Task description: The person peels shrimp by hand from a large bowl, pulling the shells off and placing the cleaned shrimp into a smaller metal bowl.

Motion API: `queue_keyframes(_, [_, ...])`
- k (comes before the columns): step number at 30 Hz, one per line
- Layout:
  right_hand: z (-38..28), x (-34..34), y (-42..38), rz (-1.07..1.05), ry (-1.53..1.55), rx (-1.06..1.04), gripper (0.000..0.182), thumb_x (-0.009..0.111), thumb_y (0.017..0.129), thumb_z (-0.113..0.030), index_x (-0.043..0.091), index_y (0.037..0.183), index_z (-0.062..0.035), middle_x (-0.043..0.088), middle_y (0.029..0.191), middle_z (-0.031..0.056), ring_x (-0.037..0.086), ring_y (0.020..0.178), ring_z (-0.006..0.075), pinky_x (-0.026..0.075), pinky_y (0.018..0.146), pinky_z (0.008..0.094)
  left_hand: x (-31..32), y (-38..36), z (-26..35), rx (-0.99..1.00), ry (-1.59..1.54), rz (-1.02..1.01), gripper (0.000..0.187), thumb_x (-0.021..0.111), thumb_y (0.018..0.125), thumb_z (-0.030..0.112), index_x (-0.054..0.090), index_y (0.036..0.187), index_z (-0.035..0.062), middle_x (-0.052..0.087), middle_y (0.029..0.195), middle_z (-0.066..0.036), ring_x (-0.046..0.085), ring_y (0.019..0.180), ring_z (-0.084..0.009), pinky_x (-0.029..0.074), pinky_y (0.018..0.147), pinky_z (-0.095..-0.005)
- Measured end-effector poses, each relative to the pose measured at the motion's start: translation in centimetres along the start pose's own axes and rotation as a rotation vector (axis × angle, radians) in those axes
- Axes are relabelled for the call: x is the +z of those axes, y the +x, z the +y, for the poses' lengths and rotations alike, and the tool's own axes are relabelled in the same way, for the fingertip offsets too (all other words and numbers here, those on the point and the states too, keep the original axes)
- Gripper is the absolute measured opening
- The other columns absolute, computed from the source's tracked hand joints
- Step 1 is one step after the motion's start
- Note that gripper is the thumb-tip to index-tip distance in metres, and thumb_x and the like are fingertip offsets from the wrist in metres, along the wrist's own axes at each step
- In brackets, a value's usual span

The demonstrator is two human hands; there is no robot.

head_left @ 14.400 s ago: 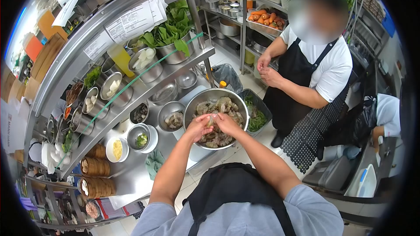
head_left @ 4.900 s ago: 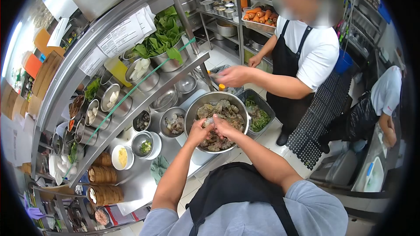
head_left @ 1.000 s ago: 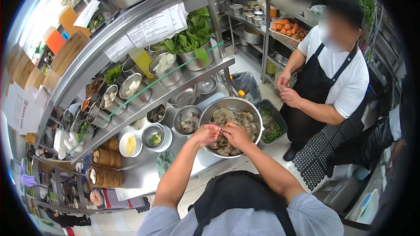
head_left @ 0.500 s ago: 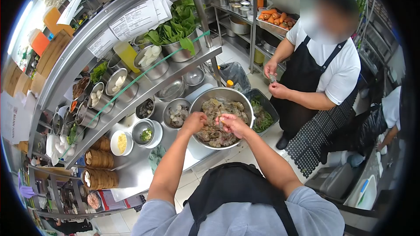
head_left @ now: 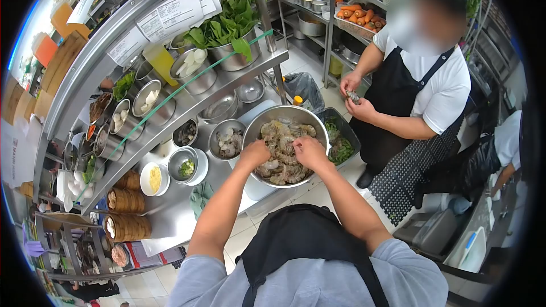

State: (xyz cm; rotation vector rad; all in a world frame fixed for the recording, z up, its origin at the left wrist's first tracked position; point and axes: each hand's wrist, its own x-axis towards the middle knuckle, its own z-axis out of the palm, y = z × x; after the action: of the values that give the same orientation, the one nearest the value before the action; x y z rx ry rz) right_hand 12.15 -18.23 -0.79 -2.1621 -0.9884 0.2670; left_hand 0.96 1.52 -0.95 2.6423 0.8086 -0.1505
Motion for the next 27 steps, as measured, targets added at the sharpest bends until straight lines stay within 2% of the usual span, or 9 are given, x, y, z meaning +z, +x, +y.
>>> queue_keyframes(1, [0.9, 0.0, 0.0, -0.023, -0.064, -0.079, 0.021, 0.061, 0.080, -0.016, 0.071, 0.097, -0.0090, 0.067, 0.098, 0.0197, 0.064, 0.092, 0.0383, 0.051, 0.084, 0.0462, 0.2, 0.4, -0.2, -0.003, -0.003, -0.001, 0.033, 0.051, 0.095, 0.028, 0.070, 0.101, 0.0018, 0.070, 0.099, -0.024, 0.070, 0.094, -0.0345, 0.054, 0.086, -0.0452])
queue_keyframes(2, [1.8, 0.3, 0.3, -0.197, -0.110, -0.082, 0.023, 0.062, 0.077, -0.014, 0.072, 0.098, -0.0115, 0.065, 0.103, 0.0157, 0.061, 0.101, 0.0363, 0.048, 0.089, 0.0470, 0.2, 1.2, -0.2, 0.012, 0.064, -0.135, 0.033, 0.050, 0.095, 0.028, 0.069, 0.106, 0.0036, 0.067, 0.108, -0.024, 0.067, 0.102, -0.0346, 0.051, 0.091, -0.0458])
queue_keyframes(3, [1.5, 0.1, -0.1, -0.198, -0.112, -0.083, 0.023, 0.062, 0.077, -0.014, 0.072, 0.098, -0.0115, 0.065, 0.103, 0.0157, 0.061, 0.101, 0.0363, 0.048, 0.089, 0.0470, 0.2, 1.8, -0.1, 0.028, 0.131, -0.269, 0.035, 0.050, 0.095, 0.029, 0.069, 0.111, 0.0054, 0.065, 0.117, -0.023, 0.064, 0.110, -0.0346, 0.048, 0.096, -0.0464])
queue_keyframes(5, [0.1, -0.2, -1.7, -0.233, -0.388, -0.181, 0.028, 0.065, 0.074, -0.013, 0.072, 0.101, -0.0125, 0.061, 0.110, 0.0123, 0.056, 0.111, 0.0345, 0.044, 0.094, 0.0503, -0.9, 1.3, 1.1, 0.072, 0.190, -0.284, 0.035, 0.051, 0.094, 0.030, 0.069, 0.111, 0.0048, 0.066, 0.118, -0.021, 0.065, 0.109, -0.0339, 0.049, 0.095, -0.0458])
queue_keyframes(8, [0.4, 1.1, -2.1, -0.186, -0.405, -0.166, 0.033, 0.066, 0.071, -0.014, 0.073, 0.103, -0.0123, 0.059, 0.117, 0.0114, 0.050, 0.119, 0.0333, 0.039, 0.097, 0.0526, -1.8, 0.5, 3.0, 0.079, 0.300, -0.303, 0.034, 0.055, 0.091, 0.026, 0.070, 0.111, 0.0042, 0.067, 0.119, -0.020, 0.065, 0.110, -0.0332, 0.051, 0.093, -0.0440])
queue_keyframes(18, [-1.9, -0.1, -1.5, -0.350, -0.534, -0.127, 0.033, 0.068, 0.074, -0.027, 0.071, 0.100, -0.0072, 0.065, 0.108, 0.0101, 0.058, 0.109, 0.0316, 0.039, 0.095, 0.0496, -2.8, -1.0, 3.8, 0.073, 0.462, -0.225, 0.031, 0.056, 0.088, 0.022, 0.072, 0.109, 0.0055, 0.070, 0.113, -0.017, 0.068, 0.106, -0.0307, 0.054, 0.088, -0.0408])
queue_keyframes(24, [-1.7, -2.9, 0.6, -0.038, 0.164, -0.098, 0.032, 0.065, 0.083, -0.030, 0.066, 0.100, -0.0025, 0.065, 0.089, 0.0223, 0.063, 0.085, 0.0422, 0.050, 0.076, 0.0472, -10.2, 1.1, -3.5, -0.029, 0.168, -0.002, 0.036, 0.049, 0.096, 0.031, 0.070, 0.107, 0.0032, 0.068, 0.115, -0.019, 0.064, 0.110, -0.0376, 0.051, 0.091, -0.0485])
queue_keyframes(25, [-2.9, -3.9, 1.0, -0.083, 0.269, 0.034, 0.035, 0.068, 0.084, -0.030, 0.065, 0.099, 0.0005, 0.066, 0.087, 0.0225, 0.063, 0.081, 0.0397, 0.050, 0.074, 0.0442, -11.2, 1.0, -4.6, -0.107, 0.073, 0.089, 0.039, 0.048, 0.097, 0.034, 0.069, 0.107, 0.0031, 0.067, 0.115, -0.019, 0.062, 0.111, -0.0383, 0.050, 0.092, -0.0493])
queue_keyframes(27, [-2.6, -2.6, 2.2, 0.041, 0.316, 0.034, 0.039, 0.071, 0.083, -0.030, 0.065, 0.105, 0.0014, 0.065, 0.086, 0.0198, 0.063, 0.074, 0.0351, 0.050, 0.072, 0.0420, -12.5, -0.1, -5.7, -0.139, 0.111, 0.125, 0.041, 0.047, 0.098, 0.036, 0.068, 0.108, 0.0029, 0.068, 0.115, -0.019, 0.063, 0.110, -0.0381, 0.049, 0.093, -0.0492])
